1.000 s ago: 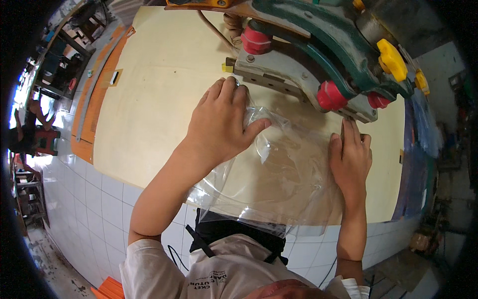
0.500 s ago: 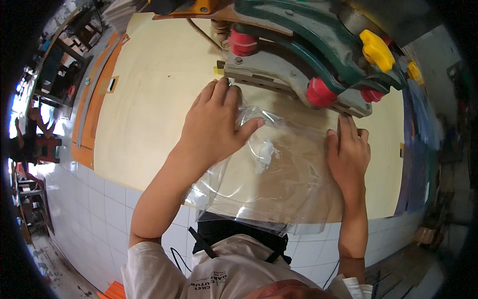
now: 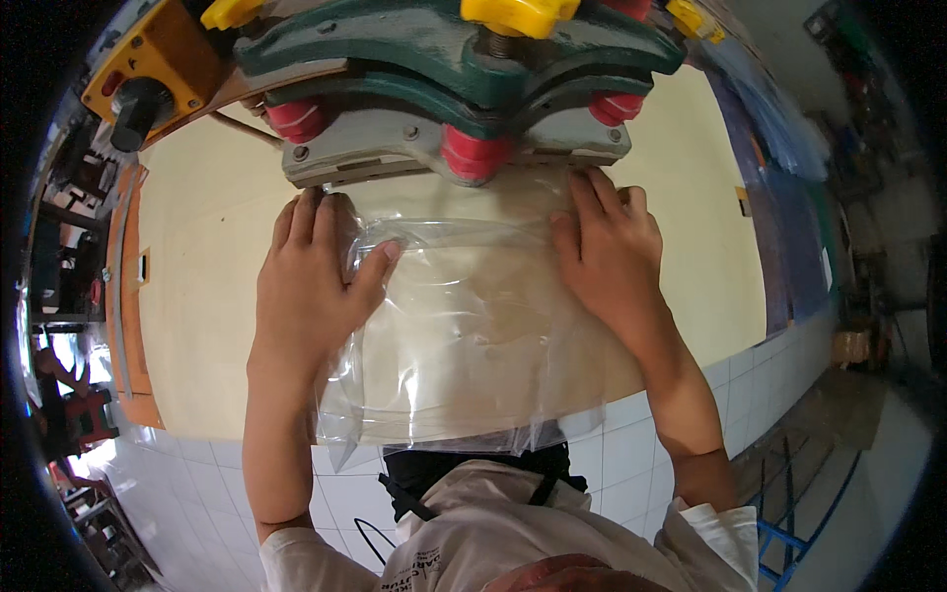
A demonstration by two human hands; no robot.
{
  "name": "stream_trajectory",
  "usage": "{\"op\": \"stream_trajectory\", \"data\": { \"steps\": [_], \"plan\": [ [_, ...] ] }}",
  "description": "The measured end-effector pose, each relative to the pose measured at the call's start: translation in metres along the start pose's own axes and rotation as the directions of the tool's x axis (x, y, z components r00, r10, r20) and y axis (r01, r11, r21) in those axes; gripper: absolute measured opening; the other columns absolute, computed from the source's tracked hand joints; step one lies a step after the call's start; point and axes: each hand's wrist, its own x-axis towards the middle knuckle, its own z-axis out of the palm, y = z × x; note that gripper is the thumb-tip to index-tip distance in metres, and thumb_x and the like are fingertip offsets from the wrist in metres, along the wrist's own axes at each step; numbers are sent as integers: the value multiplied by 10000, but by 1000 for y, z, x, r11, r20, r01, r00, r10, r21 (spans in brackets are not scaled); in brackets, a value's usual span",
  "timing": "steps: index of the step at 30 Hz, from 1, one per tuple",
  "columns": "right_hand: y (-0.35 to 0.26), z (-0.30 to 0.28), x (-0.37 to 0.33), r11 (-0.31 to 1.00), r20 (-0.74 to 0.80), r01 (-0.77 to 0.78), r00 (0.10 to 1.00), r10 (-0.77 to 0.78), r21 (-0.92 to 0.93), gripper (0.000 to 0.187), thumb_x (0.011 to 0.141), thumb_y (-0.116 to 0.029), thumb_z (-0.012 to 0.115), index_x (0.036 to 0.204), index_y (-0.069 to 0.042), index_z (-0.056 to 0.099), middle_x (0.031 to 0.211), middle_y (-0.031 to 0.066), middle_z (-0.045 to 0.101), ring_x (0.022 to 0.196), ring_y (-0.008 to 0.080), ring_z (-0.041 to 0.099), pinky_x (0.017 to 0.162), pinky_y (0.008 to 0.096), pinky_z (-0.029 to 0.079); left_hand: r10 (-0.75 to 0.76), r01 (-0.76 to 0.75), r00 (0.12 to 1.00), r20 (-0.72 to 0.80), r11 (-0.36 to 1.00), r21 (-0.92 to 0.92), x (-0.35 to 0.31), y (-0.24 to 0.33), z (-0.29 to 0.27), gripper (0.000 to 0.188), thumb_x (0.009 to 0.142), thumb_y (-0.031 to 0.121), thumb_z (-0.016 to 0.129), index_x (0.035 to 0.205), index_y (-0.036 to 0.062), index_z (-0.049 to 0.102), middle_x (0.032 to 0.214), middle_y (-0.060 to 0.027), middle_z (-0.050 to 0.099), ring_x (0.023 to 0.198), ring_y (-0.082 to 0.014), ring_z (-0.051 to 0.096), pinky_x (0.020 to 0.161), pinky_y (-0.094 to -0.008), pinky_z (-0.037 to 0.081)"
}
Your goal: The person unfolds and aligns plastic bags by hand, then positions and presses them under a heat sealing machine.
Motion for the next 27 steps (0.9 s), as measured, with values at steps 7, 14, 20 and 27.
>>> {"op": "stream_trajectory", "data": {
  "steps": [7, 14, 20, 27],
  "plan": [
    [0, 2, 0, 999, -8, -5, 1000, 5, 35, 389, 859, -242, 628, 1172, -10, 624, 1238, 129, 606, 939, 318, 546, 758, 468, 494, -9, 9, 1000, 0, 1000, 23, 0, -2, 2, 645, 866, 418, 669, 1237, -99, 565, 1330, -307, 541, 1263, -431, 493, 1038, -467, 440],
    [0, 2, 0, 999, -12, 6, 1000, -5, 34, 402, 874, -259, 614, 1176, 6, 620, 1245, 138, 605, 942, 320, 542, 761, 471, 491, -2, 0, 999, 43, 999, 49, 0, -2, -1, 613, 898, 380, 637, 1277, -93, 548, 1374, -313, 510, 1295, -447, 473, 1085, -464, 402],
    [-1, 0, 1, 999, -14, 0, 1000, 0, 37, 412, 877, -262, 606, 1179, 16, 623, 1238, 140, 609, 931, 318, 545, 751, 466, 495, -30, 28, 998, 58, 999, 40, 0, -1, -1, 632, 905, 390, 632, 1294, -100, 539, 1394, -305, 500, 1324, -436, 449, 1104, -456, 387],
    [-2, 1, 2, 998, -15, -1, 1000, 2, 57, 393, 877, -254, 602, 1171, 6, 632, 1190, 143, 625, 918, 317, 547, 747, 461, 502, -43, 40, 996, 76, 999, 34, 0, 1, -4, 637, 906, 388, 630, 1289, -112, 536, 1405, -303, 491, 1337, -428, 440, 1110, -451, 383]
  ]
}}
